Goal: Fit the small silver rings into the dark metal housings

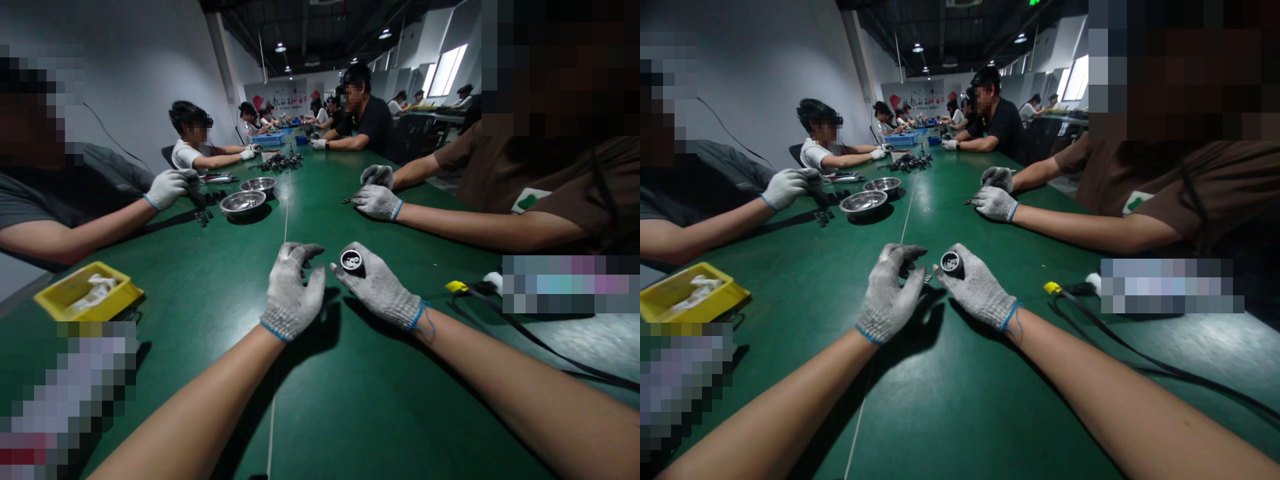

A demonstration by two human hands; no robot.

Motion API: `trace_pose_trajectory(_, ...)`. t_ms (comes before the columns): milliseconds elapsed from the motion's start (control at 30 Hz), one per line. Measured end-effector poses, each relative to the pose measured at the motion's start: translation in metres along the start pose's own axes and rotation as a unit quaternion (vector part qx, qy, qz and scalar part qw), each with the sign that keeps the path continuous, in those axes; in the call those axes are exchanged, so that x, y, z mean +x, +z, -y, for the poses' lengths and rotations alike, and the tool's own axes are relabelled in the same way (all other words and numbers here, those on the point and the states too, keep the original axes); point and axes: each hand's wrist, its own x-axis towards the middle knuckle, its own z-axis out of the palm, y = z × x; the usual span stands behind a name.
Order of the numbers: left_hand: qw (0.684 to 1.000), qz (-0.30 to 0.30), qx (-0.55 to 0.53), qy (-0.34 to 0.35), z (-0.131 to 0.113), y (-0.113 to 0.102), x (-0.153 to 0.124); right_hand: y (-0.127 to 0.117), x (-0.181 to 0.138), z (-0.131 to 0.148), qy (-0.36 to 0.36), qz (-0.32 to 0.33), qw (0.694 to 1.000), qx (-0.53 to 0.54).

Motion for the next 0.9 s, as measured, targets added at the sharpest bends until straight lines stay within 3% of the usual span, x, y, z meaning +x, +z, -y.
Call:
trace_pose_trajectory(167,0.983,0.145,0.079,-0.084,0.031,-0.008,0.012,-0.001,0.001,0.002,-0.009,0.001,1.000,-0.015)
trace_pose_trajectory(467,0.965,0.241,0.082,-0.062,0.042,-0.015,0.020,-0.001,0.000,0.003,-0.009,0.023,1.000,-0.005)
trace_pose_trajectory(633,0.965,0.250,0.071,-0.038,0.042,-0.019,0.020,-0.001,0.000,0.002,-0.013,0.012,1.000,-0.015)
trace_pose_trajectory(900,0.965,0.248,0.061,-0.054,0.040,-0.021,0.020,-0.005,0.002,0.001,-0.011,0.024,0.999,-0.024)
